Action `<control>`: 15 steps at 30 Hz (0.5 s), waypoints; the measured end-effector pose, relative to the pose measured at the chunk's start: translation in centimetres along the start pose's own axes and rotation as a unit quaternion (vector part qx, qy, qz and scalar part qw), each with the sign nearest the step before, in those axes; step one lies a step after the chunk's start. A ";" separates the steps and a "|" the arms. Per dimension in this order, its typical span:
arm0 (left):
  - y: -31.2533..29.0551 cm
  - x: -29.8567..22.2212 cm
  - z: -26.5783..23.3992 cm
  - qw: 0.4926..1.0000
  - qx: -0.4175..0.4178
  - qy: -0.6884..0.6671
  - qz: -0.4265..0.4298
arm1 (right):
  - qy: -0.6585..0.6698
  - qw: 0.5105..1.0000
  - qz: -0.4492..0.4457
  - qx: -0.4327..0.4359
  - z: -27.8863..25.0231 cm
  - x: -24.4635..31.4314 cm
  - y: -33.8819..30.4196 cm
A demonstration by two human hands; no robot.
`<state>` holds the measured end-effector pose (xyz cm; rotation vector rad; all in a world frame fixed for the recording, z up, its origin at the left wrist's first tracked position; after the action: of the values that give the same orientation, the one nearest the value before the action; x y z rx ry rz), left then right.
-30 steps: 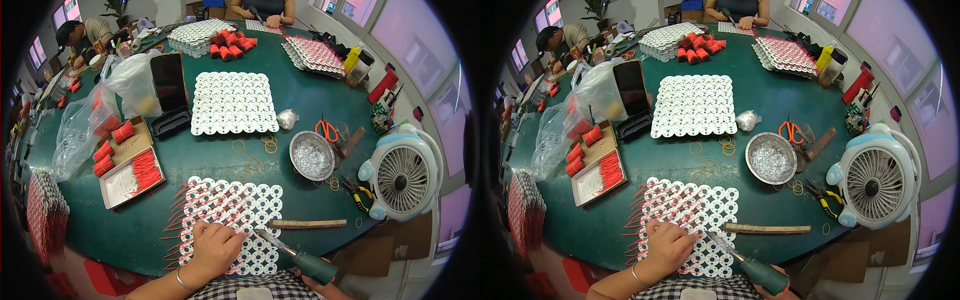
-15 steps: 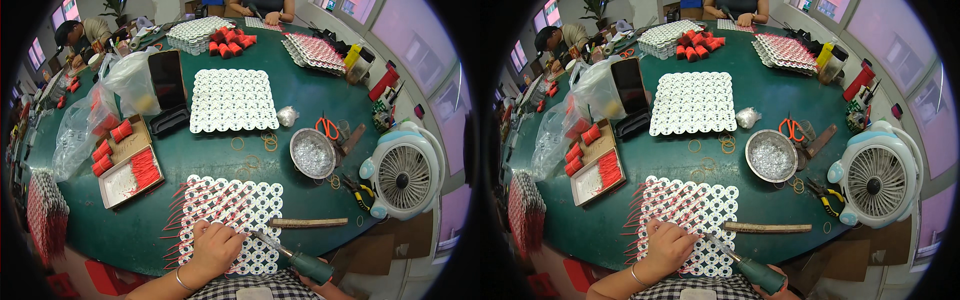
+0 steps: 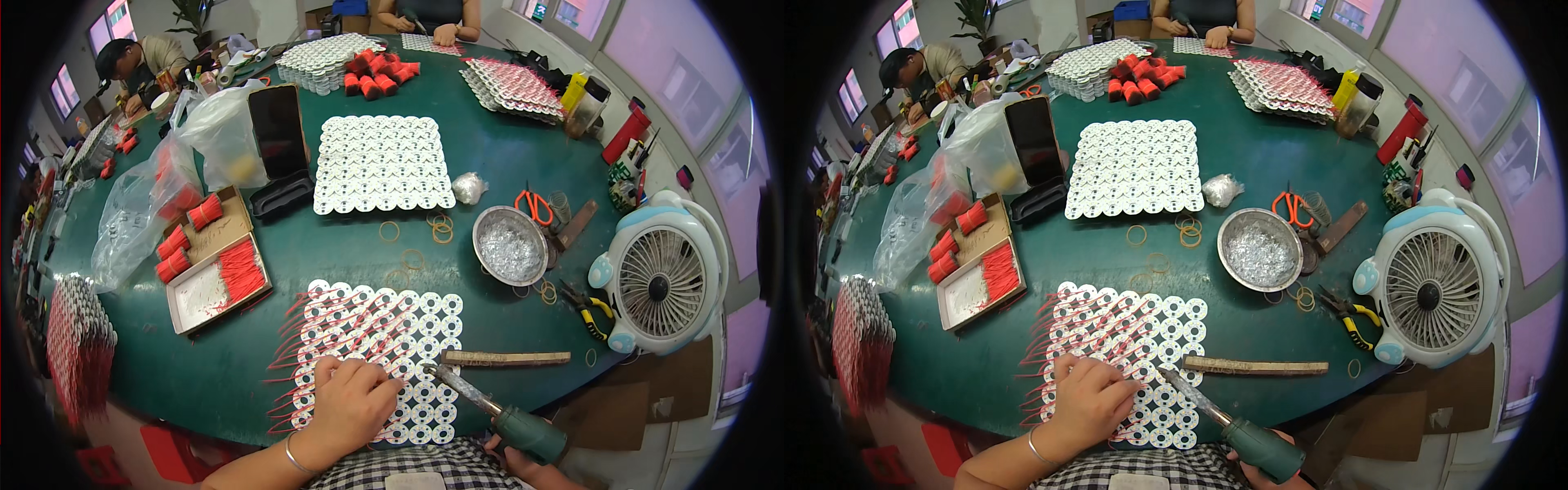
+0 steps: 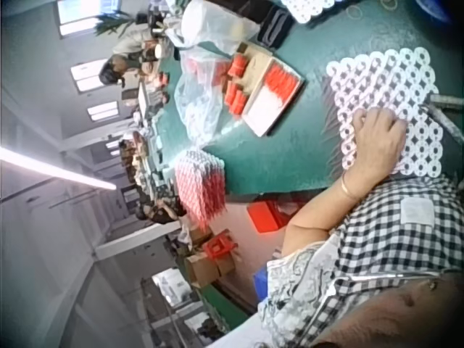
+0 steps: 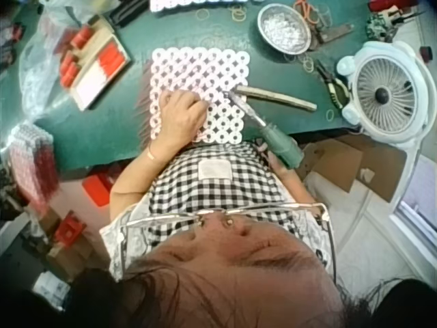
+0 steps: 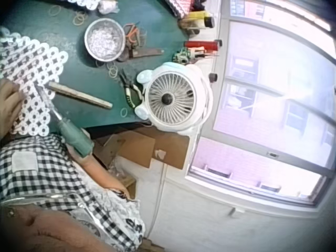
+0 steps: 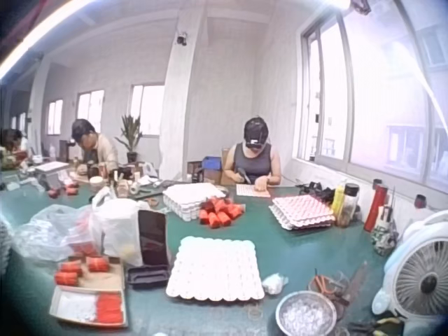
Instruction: The person solders wires onto a panel of LED circuit boards by taking wires from a box, placing them onto the contact points, and attaching them with a soldering iron.
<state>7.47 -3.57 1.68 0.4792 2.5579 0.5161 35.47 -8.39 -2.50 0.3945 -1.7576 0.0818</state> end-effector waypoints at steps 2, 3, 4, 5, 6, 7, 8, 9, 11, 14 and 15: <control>-0.4 -0.5 -0.7 1.000 0.004 0.009 0.001 | 0.014 1.000 -0.016 -0.013 -0.1 0.0 -0.2; -0.7 -0.5 -1.0 1.000 0.007 0.019 0.003 | 0.015 1.000 -0.017 -0.011 0.1 -0.1 -0.7; -1.0 -0.4 -1.0 1.000 0.007 0.021 0.001 | 0.021 1.000 0.003 -0.007 0.2 -0.3 -1.0; -1.4 -0.3 -0.9 1.000 0.009 0.021 -0.004 | 0.026 0.999 0.022 -0.003 0.3 -0.5 -1.4; -1.8 -0.2 -0.7 1.000 0.012 0.022 -0.010 | 0.031 0.999 0.042 0.000 0.4 -0.7 -1.7; -2.2 -0.2 -0.4 1.000 0.012 0.023 -0.011 | 0.036 0.997 0.062 0.003 0.5 -0.9 -1.9; -2.4 -0.2 -0.2 1.000 0.012 0.015 -0.015 | 0.041 0.996 0.081 0.007 0.6 -1.1 -2.2; -2.6 -0.2 0.0 1.000 0.012 0.008 -0.019 | 0.046 0.994 0.101 0.010 0.7 -1.3 -2.3; -2.7 -0.2 0.0 1.000 0.010 0.007 -0.022 | 0.053 0.988 0.141 0.017 0.7 -1.5 -2.6; -2.7 -0.2 0.0 1.000 0.003 0.000 -0.024 | 0.060 0.978 0.199 0.024 0.5 -1.6 -2.8; -2.6 -0.2 0.0 1.000 0.000 -0.003 -0.024 | 0.059 0.978 0.199 0.024 0.5 -1.5 -2.6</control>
<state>7.00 -5.93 0.58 0.4169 2.5566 0.4955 36.11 -10.62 -4.49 0.0661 -1.6969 0.4262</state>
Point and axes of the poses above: each hand's wrist, its own y-axis towards the middle knuckle, its own z-axis out of the palm, x = y × z, the point moved 3 cm from there along y, towards the middle knuckle
